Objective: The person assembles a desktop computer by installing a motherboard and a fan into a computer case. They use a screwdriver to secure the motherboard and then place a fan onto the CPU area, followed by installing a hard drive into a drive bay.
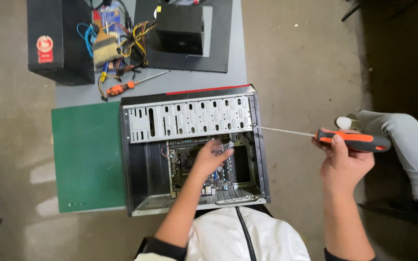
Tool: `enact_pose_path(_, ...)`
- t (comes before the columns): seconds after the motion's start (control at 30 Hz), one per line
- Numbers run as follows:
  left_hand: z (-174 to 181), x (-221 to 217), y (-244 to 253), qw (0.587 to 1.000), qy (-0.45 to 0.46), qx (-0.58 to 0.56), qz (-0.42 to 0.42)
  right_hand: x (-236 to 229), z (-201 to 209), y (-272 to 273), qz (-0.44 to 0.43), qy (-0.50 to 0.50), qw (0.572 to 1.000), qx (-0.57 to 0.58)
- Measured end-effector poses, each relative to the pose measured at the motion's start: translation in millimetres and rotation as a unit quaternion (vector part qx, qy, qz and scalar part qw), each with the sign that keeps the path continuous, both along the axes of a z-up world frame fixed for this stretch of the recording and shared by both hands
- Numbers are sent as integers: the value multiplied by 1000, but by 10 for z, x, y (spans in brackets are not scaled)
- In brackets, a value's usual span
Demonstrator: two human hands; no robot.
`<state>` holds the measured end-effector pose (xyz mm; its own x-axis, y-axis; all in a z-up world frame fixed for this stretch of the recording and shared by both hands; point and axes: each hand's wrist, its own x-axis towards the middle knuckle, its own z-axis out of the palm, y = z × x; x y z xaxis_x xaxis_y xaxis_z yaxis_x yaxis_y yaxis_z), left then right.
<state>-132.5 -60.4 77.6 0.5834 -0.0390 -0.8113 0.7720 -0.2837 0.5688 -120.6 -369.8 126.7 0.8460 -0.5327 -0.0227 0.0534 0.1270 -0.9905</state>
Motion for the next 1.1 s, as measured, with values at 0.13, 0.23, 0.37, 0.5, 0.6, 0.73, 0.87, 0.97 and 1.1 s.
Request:
enact_pose_path(0.13,-269,96,-310,999,-33,38,-2,224,193,151,77,-36,987,-133)
enact_pose_path(0.23,-785,103,-534,986,-157,59,-13,382,192,238,120,-46,975,-181)
enact_pose_path(0.37,-1286,126,-794,938,-327,118,2,501,136,324,178,-74,957,-215)
enact_pose_path(0.5,-1252,136,-787,926,-357,123,13,554,139,390,194,-97,943,-253)
enact_pose_path(0.6,-1233,144,-771,926,-352,133,4,587,120,407,206,-87,941,-255)
enact_pose_path(0.73,-980,154,-700,933,-334,130,-7,688,-27,393,215,-117,939,-239)
enact_pose_path(0.87,-867,149,-676,926,-351,138,-11,734,-55,416,222,-140,936,-235)
enact_pose_path(0.97,-850,156,-673,926,-354,134,-9,725,-47,438,225,-141,935,-235)
enact_pose_path(1.1,-819,156,-657,926,-356,124,0,742,-42,431,240,-139,932,-231)
